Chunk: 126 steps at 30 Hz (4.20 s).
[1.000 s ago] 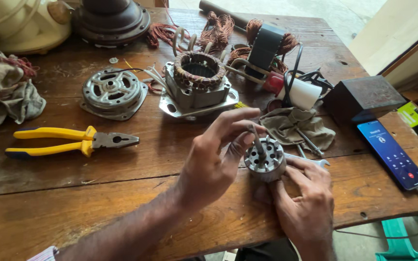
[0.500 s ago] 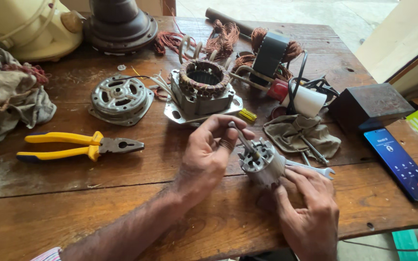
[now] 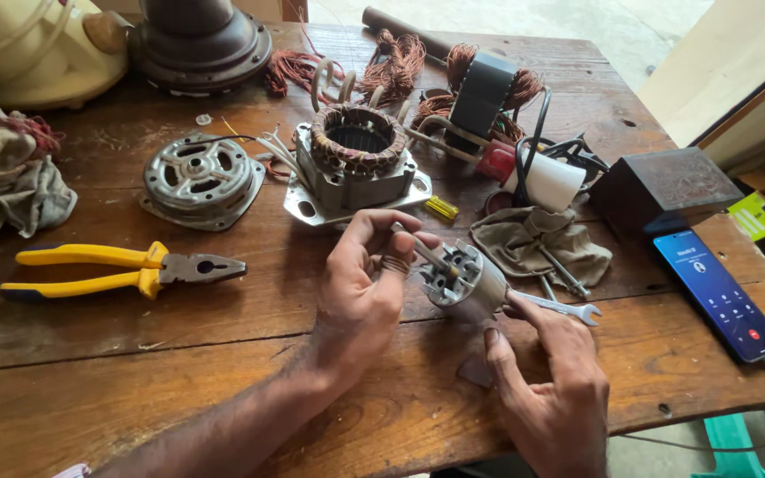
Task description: The person uses a wrench to loosen and remove a nut from a motor rotor shaft. They then remove a small metal washer and inspect the rotor, wiping it with a cloth before reassembling the washer and nut.
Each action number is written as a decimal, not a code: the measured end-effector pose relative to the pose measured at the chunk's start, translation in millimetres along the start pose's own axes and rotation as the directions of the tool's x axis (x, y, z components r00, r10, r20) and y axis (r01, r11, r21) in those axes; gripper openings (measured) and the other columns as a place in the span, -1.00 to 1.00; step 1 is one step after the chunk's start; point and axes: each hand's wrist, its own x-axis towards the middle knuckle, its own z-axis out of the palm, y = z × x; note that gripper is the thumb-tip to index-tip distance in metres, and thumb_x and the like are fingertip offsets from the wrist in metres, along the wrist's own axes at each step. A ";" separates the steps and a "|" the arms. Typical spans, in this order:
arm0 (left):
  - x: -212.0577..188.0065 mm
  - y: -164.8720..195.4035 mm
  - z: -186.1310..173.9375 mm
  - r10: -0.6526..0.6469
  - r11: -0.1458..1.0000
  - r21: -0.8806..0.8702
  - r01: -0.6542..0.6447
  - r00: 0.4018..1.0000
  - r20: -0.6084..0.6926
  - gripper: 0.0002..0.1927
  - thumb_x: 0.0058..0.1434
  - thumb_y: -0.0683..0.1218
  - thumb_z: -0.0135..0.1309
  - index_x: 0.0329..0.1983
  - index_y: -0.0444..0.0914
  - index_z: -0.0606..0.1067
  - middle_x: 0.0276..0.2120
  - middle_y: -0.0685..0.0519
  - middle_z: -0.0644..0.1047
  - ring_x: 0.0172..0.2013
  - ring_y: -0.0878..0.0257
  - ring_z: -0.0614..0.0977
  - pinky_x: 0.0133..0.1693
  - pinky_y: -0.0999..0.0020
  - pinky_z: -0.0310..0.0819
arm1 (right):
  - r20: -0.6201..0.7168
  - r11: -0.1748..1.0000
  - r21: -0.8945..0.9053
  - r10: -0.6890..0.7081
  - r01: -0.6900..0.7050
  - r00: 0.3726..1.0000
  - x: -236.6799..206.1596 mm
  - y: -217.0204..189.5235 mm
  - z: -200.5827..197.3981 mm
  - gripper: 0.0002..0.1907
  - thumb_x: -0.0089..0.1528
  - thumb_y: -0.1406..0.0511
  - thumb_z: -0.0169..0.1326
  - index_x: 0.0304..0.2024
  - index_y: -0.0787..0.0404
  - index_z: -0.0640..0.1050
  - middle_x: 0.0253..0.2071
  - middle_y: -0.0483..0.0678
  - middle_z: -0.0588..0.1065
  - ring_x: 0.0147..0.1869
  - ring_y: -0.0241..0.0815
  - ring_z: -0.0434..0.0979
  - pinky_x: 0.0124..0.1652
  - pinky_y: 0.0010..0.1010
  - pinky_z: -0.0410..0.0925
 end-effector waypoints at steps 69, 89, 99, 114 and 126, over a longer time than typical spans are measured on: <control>0.3 -14.4 -4.0 -0.065 0.851 0.511 0.119 0.990 -0.123 -0.59 0.22 0.23 0.11 -0.16 -0.18 0.59 -0.11 -0.05 0.43 -0.05 0.14 0.50 0.00 0.23 0.42 | 0.161 0.999 0.011 -0.052 0.051 0.986 -0.5 12.0 -5.0 -0.82 0.02 0.33 0.27 -0.29 0.13 0.69 -0.37 -0.11 0.55 -0.13 -0.14 0.47 -0.08 -0.33 0.35; 0.0 -24.0 -9.9 0.053 0.924 0.378 -0.059 0.998 0.027 -0.70 0.10 0.03 0.06 -0.57 -0.29 0.44 0.04 -0.07 0.36 0.07 0.19 0.40 -0.03 0.26 0.46 | 0.095 0.942 0.281 0.160 -0.181 0.983 -7.5 29.9 -5.4 -0.89 0.20 0.40 0.18 -0.23 0.26 0.66 -0.33 -0.13 0.45 -0.21 -0.36 0.39 -0.22 -0.55 0.29; 3.5 -20.2 -9.0 -0.048 0.942 0.330 0.068 0.996 -0.071 -0.51 0.29 0.18 0.00 -0.44 -0.34 0.51 -0.09 -0.03 0.40 -0.16 0.23 0.49 -0.20 0.30 0.52 | 0.323 0.999 0.024 -0.036 0.030 0.946 4.3 26.0 -9.9 -0.76 0.05 0.30 0.26 -0.21 0.11 0.72 -0.19 -0.09 0.60 0.06 -0.13 0.44 0.05 -0.31 0.33; 3.2 -15.8 -7.6 -0.022 0.879 0.474 0.059 0.996 -0.083 -0.55 0.24 0.23 0.04 -0.25 -0.27 0.49 -0.23 -0.01 0.42 -0.18 0.19 0.50 -0.12 0.27 0.44 | 0.356 0.974 0.185 -0.194 0.134 0.914 -3.9 47.6 -12.9 -0.75 -0.03 0.38 0.34 -0.28 0.15 0.66 -0.05 -0.06 0.57 0.18 -0.10 0.45 0.16 -0.23 0.26; 3.5 -18.3 -10.0 -0.152 0.807 0.583 0.088 0.987 0.061 -0.27 0.13 0.43 0.02 0.02 -0.24 0.57 0.01 -0.11 0.24 0.10 0.05 0.35 0.06 0.11 0.45 | 0.258 0.700 0.554 0.370 -0.450 0.893 -10.2 55.1 -12.9 -0.84 0.21 0.47 0.17 -0.14 0.36 0.59 -0.11 0.05 0.65 -0.13 -0.29 0.63 -0.16 -0.47 0.48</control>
